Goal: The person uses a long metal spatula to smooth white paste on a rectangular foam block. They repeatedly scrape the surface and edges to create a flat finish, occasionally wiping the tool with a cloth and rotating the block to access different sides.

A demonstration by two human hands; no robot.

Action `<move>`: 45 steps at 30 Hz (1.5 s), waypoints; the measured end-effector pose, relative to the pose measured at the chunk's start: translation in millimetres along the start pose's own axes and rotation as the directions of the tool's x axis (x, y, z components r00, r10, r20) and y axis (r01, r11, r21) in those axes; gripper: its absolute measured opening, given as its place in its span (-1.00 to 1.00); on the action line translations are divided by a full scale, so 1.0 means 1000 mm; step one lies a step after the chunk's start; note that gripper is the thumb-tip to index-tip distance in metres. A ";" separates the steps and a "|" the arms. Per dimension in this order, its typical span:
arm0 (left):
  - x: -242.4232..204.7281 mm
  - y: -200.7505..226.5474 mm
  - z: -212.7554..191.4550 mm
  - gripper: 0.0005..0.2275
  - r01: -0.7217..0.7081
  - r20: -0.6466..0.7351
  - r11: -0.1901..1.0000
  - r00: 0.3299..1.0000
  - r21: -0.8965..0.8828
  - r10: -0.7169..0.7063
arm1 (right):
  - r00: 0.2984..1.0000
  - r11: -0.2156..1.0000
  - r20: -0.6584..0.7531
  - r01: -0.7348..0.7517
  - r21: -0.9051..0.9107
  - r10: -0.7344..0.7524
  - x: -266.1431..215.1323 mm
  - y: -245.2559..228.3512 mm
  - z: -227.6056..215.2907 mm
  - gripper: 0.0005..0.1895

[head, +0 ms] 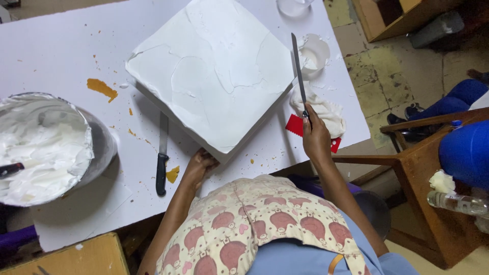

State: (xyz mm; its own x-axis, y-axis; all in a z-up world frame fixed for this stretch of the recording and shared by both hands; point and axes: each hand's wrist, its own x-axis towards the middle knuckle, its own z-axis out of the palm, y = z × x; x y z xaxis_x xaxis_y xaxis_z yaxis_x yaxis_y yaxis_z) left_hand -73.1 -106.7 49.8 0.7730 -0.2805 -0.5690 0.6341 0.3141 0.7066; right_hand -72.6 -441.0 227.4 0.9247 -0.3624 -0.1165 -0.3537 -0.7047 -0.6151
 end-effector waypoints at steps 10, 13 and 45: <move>0.046 -0.032 -0.060 -0.45 0.007 0.000 0.905 1.000 -0.426 -0.007 | 0.983 0.975 0.145 0.141 -0.171 -0.117 -0.026 -0.034 0.031 -0.50; 0.037 -0.033 -0.041 -0.24 0.051 0.050 0.909 0.998 -0.413 -0.034 | 0.961 0.947 0.208 0.230 -0.224 -0.184 -0.042 -0.039 0.036 -0.49; 0.012 -0.002 -0.033 -0.46 -0.172 -0.093 0.669 0.984 -0.723 0.152 | 0.566 0.590 0.664 -0.346 0.729 -0.488 -0.035 -0.110 0.100 -0.50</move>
State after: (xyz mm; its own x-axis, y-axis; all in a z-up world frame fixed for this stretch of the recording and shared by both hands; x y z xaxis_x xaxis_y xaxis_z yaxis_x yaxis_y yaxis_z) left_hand -64.6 -80.5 27.1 0.8589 -0.1434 -0.4917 0.3053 0.9141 0.2667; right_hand -51.9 -290.4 221.2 0.7896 0.5441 -0.2837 -0.4265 0.1542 -0.8913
